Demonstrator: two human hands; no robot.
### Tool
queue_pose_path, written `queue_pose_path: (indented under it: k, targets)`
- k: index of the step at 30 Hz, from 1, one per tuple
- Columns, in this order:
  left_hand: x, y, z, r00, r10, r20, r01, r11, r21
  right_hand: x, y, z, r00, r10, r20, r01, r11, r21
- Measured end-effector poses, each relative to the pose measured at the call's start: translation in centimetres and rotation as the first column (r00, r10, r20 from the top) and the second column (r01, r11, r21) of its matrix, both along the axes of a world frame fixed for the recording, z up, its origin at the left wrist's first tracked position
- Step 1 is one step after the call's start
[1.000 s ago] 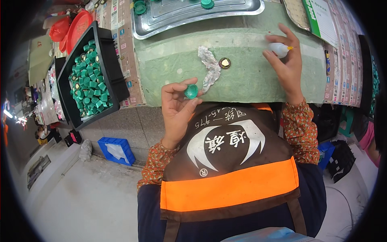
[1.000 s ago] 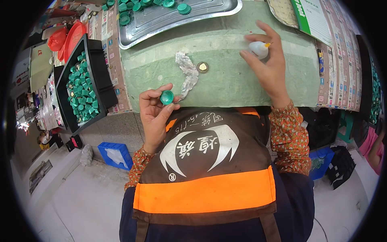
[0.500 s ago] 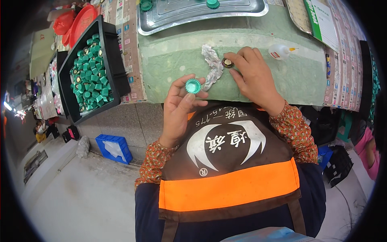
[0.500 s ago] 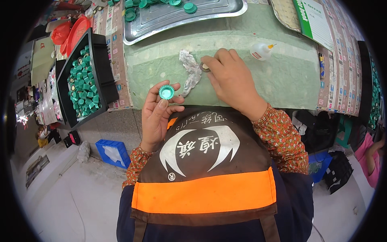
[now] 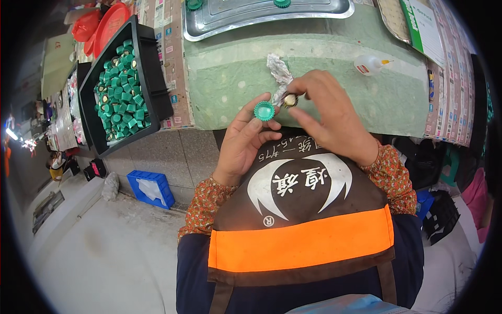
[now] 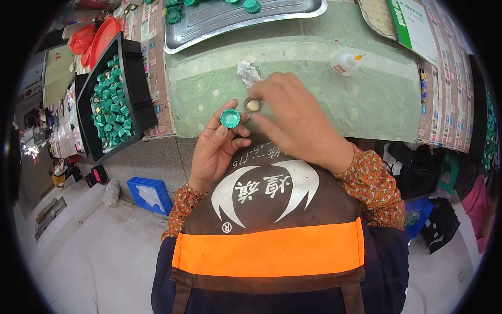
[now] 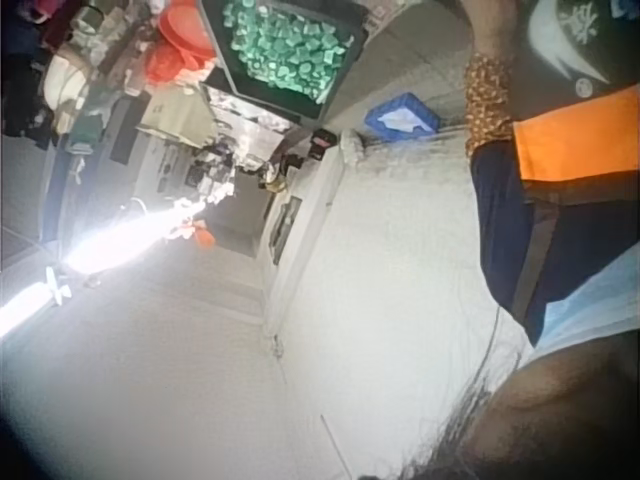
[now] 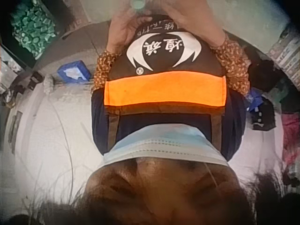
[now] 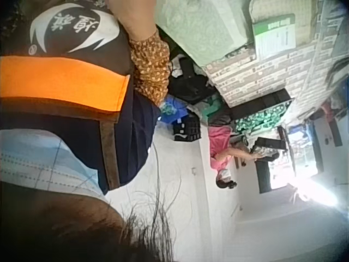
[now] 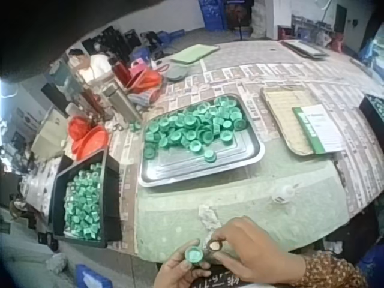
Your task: The person applies glue from a small bottle into green plastic bottle caps and then presses a small round metallic disc into the center of each cap. The assembled caps are placed into a black plastic bin. The person occasionally moves trays of caps and discs to manage the workspace.
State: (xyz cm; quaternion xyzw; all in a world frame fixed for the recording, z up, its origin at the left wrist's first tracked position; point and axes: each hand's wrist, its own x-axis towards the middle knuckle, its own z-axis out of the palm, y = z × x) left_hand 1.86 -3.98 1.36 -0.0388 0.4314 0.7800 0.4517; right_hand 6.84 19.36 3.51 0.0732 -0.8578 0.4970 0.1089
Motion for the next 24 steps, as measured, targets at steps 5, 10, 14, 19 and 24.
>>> queue_pose_path:
  k: [5, 10, 14, 19, 24]
  targets:
    - [0.2, 0.6, 0.5, 1.0, 0.01, 0.013, -0.009, 1.0, -0.025, 0.3, -2.0, 0.6, 0.998, 0.049, -0.032, -0.048, 0.999, 0.021]
    - [0.3, 0.7, 0.7, 1.0, -0.019, -0.006, 0.019, 0.999, -0.046, 0.4, -2.7, 0.9, 0.997, 0.047, -0.058, -0.042, 0.995, 0.09]
    - [0.3, 0.6, 0.7, 0.999, -0.038, -0.026, 0.036, 0.998, -0.053, 0.6, -2.8, 0.8, 0.997, 0.042, -0.062, -0.034, 0.992, 0.121]
    - [0.5, 0.7, 0.5, 0.998, -0.051, -0.047, 0.048, 0.997, -0.06, 0.7, -2.6, 0.8, 0.998, 0.039, -0.052, -0.032, 0.991, 0.132]
    - [0.6, 0.8, 0.3, 0.996, -0.066, -0.052, 0.062, 0.996, -0.069, 1.0, -2.3, 0.8, 0.999, 0.045, -0.014, -0.043, 0.995, 0.088]
